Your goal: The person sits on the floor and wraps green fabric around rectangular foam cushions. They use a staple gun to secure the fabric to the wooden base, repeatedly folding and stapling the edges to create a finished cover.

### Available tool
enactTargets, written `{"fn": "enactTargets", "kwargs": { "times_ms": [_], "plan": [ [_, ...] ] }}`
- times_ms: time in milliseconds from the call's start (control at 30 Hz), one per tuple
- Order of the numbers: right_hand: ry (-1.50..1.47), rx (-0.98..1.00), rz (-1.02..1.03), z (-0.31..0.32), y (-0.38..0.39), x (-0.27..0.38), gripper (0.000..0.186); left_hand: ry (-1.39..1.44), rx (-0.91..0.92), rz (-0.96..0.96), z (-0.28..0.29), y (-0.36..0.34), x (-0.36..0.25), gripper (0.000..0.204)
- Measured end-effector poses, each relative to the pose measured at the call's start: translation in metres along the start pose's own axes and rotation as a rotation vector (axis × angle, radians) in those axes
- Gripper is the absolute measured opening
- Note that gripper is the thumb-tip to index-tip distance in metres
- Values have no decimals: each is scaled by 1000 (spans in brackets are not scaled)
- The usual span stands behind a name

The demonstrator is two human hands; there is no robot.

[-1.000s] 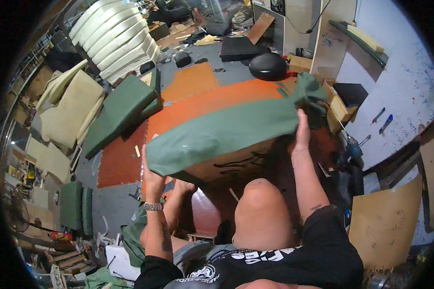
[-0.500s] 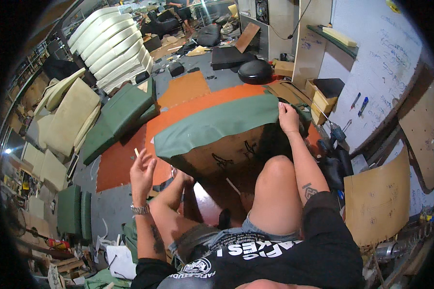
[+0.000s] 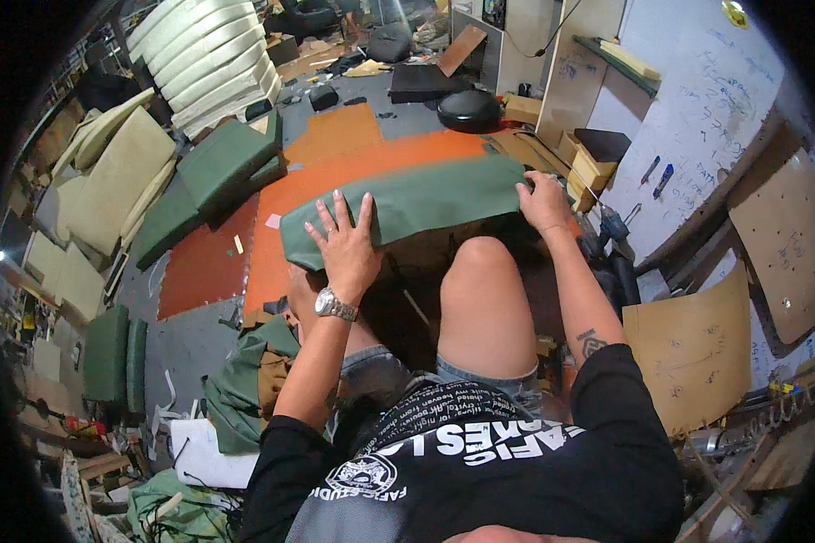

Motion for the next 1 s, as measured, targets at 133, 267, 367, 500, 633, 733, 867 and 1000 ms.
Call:
{"fn": "enactTargets", "kwargs": {
  "times_ms": [133, 267, 367, 500, 633, 733, 867, 1000],
  "plan": [
    [-120, -56, 304, -1, 33, 38, 28, -8, -139, -27, 5, -7, 9, 62],
    [-397, -69, 304, -28, 85, 89, 22, 163, -229, -76, 22, -29, 32, 24],
    [-591, 69, 185, -85, 138, 125, 23, 172, -185, -71, 22, -31, 31, 23],
    [-902, 713, -787, -217, 195, 126, 45, 163, -190, -82, 10, -11, 24, 30],
    [-738, 504, -146, -311, 173, 87, 45, 366, -228, -58, 1, 11, 44, 44],
    [-369, 474, 186, -343, 166, 66, 40, 504, -289, -60, -5, 15, 52, 50],
    [-250, 541, 120, -331, 183, 67, 34, 531, -353, -51, -16, 2, 56, 51],
    [-430, 369, 81, -267, 208, 82, 34, 489, -322, -46, -26, -21, 60, 47]
  ]
}}
Point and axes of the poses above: each hand's wrist, its own y-axis away from the middle knuckle, its own z-axis out of the back of the hand, x = y × z, the point moved 2 cm from there along -y, towards the middle knuckle, and after that the axes turned 9 degrees about -y, right-handed, at the moved point
